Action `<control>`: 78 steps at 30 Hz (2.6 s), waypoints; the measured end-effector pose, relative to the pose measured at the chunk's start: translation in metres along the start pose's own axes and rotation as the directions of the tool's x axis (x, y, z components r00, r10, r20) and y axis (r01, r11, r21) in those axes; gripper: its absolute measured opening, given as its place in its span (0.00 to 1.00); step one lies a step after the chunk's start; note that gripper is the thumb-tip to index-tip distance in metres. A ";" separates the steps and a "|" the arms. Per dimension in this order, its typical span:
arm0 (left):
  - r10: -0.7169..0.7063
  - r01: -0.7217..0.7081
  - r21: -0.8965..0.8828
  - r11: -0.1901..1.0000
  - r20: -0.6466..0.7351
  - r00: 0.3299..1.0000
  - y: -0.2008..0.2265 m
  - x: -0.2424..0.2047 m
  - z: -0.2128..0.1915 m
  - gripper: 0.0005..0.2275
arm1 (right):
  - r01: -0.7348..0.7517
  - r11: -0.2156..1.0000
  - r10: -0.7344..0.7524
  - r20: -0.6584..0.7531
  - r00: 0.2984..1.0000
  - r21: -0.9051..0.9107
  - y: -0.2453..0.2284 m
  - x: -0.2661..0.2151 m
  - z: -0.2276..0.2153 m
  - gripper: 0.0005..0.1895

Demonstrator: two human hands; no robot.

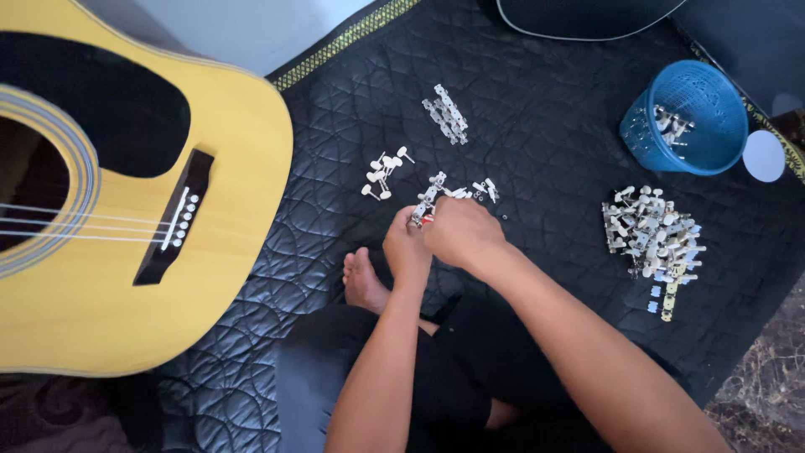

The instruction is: The person assembles tuning pegs by inserting metal components and knobs into metal strips and securing them with a screwdriver.

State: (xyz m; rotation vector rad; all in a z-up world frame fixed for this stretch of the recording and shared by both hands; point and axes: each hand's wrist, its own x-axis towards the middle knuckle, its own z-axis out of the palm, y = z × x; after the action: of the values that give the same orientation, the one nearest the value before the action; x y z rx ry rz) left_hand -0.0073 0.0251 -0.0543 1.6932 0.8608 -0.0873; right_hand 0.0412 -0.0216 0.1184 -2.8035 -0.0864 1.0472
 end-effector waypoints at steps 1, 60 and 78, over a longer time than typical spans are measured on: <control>0.004 -0.004 -0.018 1.000 -0.015 1.000 0.000 0.002 0.000 0.16 | -0.001 1.000 0.001 0.001 1.000 -0.003 -0.004 -0.004 -0.005 0.26; 0.459 -0.319 -0.456 0.831 0.237 0.856 0.083 -0.036 -0.021 0.22 | -0.184 -0.510 -0.180 0.105 0.978 0.840 0.161 0.028 0.047 0.06; 0.245 -0.174 -0.335 0.926 0.184 0.952 0.079 -0.026 -0.016 0.17 | 0.002 -0.365 -0.106 -0.043 0.993 0.931 0.152 0.030 0.059 0.06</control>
State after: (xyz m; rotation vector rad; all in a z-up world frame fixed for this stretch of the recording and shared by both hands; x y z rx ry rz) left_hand 0.0132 0.0218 0.0280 1.4315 0.4900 0.0076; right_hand 0.0253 -0.1616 0.0312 -0.9603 0.4769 0.5221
